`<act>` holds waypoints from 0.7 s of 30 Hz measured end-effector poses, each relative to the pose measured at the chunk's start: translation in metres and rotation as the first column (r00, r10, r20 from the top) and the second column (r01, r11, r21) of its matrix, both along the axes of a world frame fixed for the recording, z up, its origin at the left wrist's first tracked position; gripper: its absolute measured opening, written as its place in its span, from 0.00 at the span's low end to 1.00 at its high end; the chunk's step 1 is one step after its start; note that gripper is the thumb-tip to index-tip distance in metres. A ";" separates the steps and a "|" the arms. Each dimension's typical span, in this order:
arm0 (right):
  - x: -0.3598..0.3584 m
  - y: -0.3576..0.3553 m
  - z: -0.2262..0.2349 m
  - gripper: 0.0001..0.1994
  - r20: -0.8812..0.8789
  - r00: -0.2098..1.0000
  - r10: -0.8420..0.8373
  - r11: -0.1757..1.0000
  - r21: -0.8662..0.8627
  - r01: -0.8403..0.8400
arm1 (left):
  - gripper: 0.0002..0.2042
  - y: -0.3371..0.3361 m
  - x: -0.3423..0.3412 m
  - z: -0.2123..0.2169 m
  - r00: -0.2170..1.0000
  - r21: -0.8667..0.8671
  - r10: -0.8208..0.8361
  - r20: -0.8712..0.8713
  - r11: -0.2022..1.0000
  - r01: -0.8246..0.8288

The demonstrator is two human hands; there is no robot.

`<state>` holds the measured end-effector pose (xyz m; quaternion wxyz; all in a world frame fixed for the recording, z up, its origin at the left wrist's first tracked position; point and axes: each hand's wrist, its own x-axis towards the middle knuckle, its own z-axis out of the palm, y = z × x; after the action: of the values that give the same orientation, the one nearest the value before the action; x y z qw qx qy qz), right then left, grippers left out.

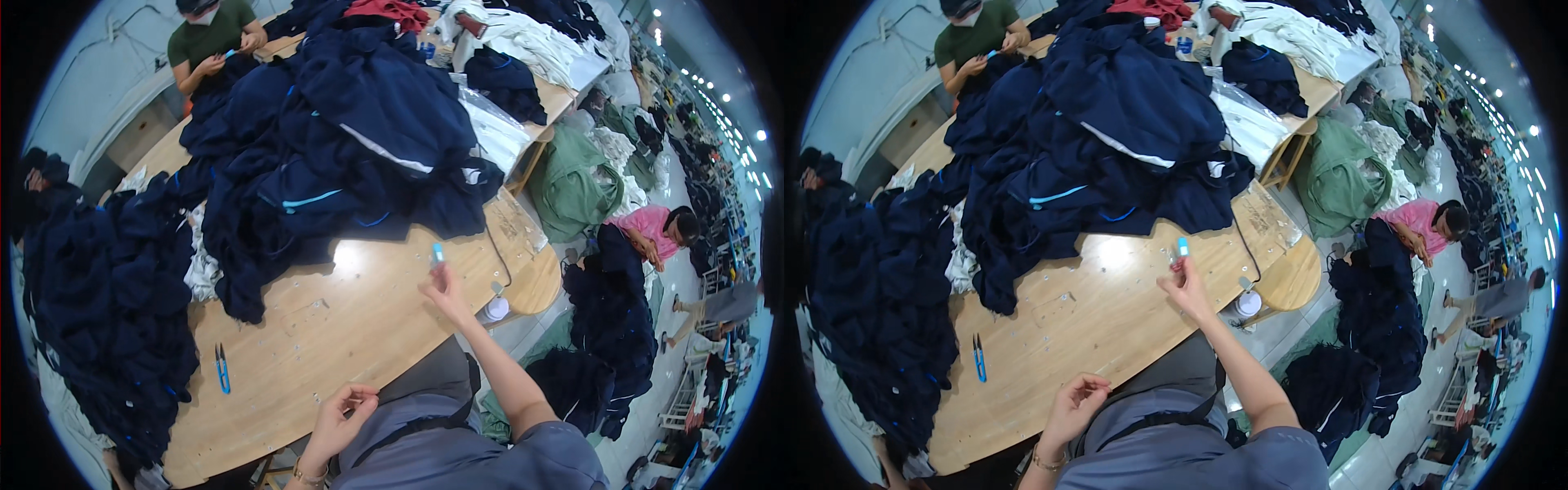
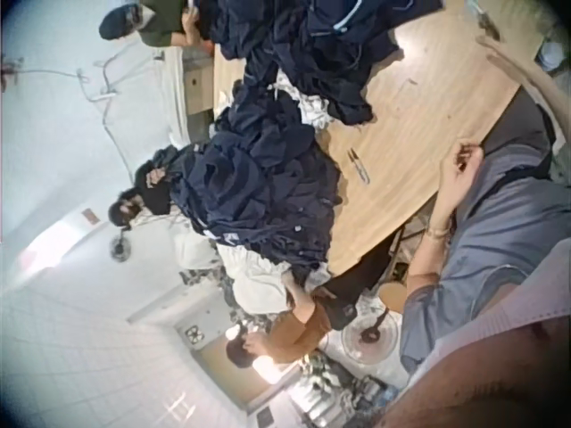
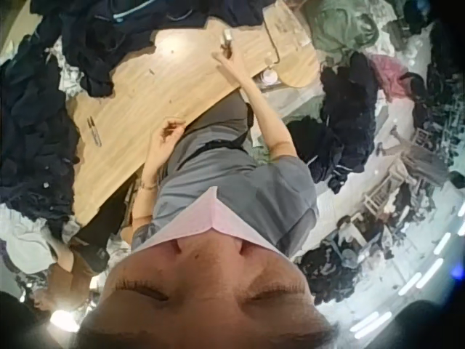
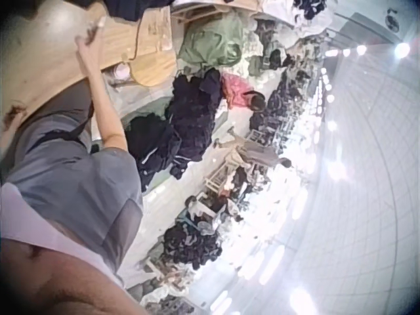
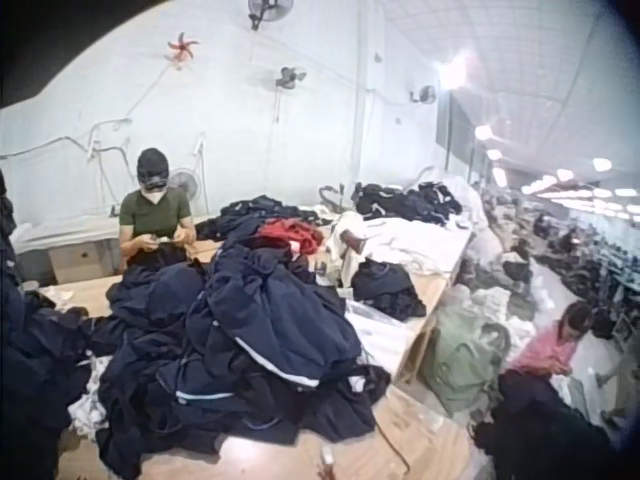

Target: The person picks up clothing garments from a pile on the table, turns them over, and trims loose threads using small scissors.

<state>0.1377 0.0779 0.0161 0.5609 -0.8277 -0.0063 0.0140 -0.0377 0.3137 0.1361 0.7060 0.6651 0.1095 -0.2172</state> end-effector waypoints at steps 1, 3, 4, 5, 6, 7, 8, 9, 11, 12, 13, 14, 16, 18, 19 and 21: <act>0.010 -0.005 0.000 0.19 0.007 1.000 -0.007 1.000 0.008 0.007 | 0.09 -0.006 -0.003 -0.013 1.000 0.008 -0.007 0.007 1.000 0.007; 0.028 -0.012 0.002 0.25 0.238 0.951 -0.197 0.873 -0.398 0.281 | 0.09 -0.020 -0.011 -0.030 0.992 0.046 -0.118 -0.055 0.992 0.120; 0.037 -0.020 -0.018 0.24 0.312 0.929 -0.201 0.841 -0.431 0.327 | 0.09 -0.027 -0.015 -0.031 0.983 0.097 -0.171 -0.064 0.979 0.176; 0.037 -0.021 -0.021 0.24 0.317 0.930 -0.187 0.852 -0.418 0.314 | 0.10 -0.031 -0.019 -0.032 0.975 0.177 -0.215 -0.060 0.959 0.222; 0.039 -0.021 -0.025 0.22 0.213 0.965 -0.155 0.806 -0.538 0.248 | 0.10 -0.034 -0.022 -0.033 0.971 0.271 -0.239 0.010 0.935 0.228; 0.039 -0.020 -0.029 0.19 0.108 0.986 -0.124 0.746 -0.645 0.164 | 0.11 -0.037 -0.026 -0.035 0.962 0.366 -0.262 0.073 0.905 0.219; 0.037 -0.024 -0.029 0.18 0.115 0.984 -0.137 0.750 -0.637 0.179 | 0.12 -0.040 -0.030 -0.041 0.972 0.357 -0.215 0.096 0.919 0.168; 0.032 -0.026 -0.029 0.16 0.116 0.985 -0.125 0.763 -0.623 0.170 | 0.12 -0.041 -0.029 -0.044 0.987 0.381 -0.128 0.102 0.921 0.080; 0.026 -0.036 -0.031 0.12 0.213 0.951 -0.226 0.873 -0.390 0.295 | 0.12 -0.040 -0.036 -0.045 0.998 0.297 -0.066 0.001 0.953 0.063; 0.032 -0.063 -0.040 0.12 0.404 0.893 -0.198 0.841 -0.398 0.367 | 0.11 -0.043 -0.034 -0.044 0.998 0.296 -0.045 0.053 0.955 0.028; 0.035 -0.084 -0.031 0.11 0.234 0.905 -0.355 0.868 -0.276 0.412 | 0.12 -0.045 -0.033 -0.049 0.996 0.321 -0.064 0.068 0.946 0.039; 0.041 -0.104 -0.016 0.11 0.271 0.879 -0.392 0.823 -0.324 0.467 | 0.12 -0.047 -0.034 -0.049 0.995 0.333 -0.051 0.084 0.943 0.020; 0.052 -0.120 0.012 0.17 0.531 0.734 -0.424 0.735 -0.271 0.621 | 0.12 -0.043 -0.031 -0.050 0.995 0.359 0.024 0.097 0.932 -0.058; 0.083 -0.169 -0.026 0.17 0.510 0.795 -0.329 0.726 -0.402 0.558 | 0.12 -0.037 -0.034 -0.051 0.994 0.417 -0.068 0.091 0.909 0.024; 0.089 -0.168 -0.031 0.17 0.506 0.811 -0.293 0.751 -0.404 0.523 | 0.12 -0.037 -0.039 -0.055 0.996 0.418 -0.024 0.087 0.909 -0.015; 0.096 -0.167 -0.035 0.17 0.497 0.817 -0.293 0.774 -0.379 0.508 | 0.13 -0.030 -0.045 -0.066 0.992 0.452 0.016 0.121 0.889 -0.070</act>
<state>0.2333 -0.0887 -0.0191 0.3048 -0.9078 0.0606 -0.2815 -0.0829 0.2836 0.0705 0.5401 0.8208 0.1316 -0.1313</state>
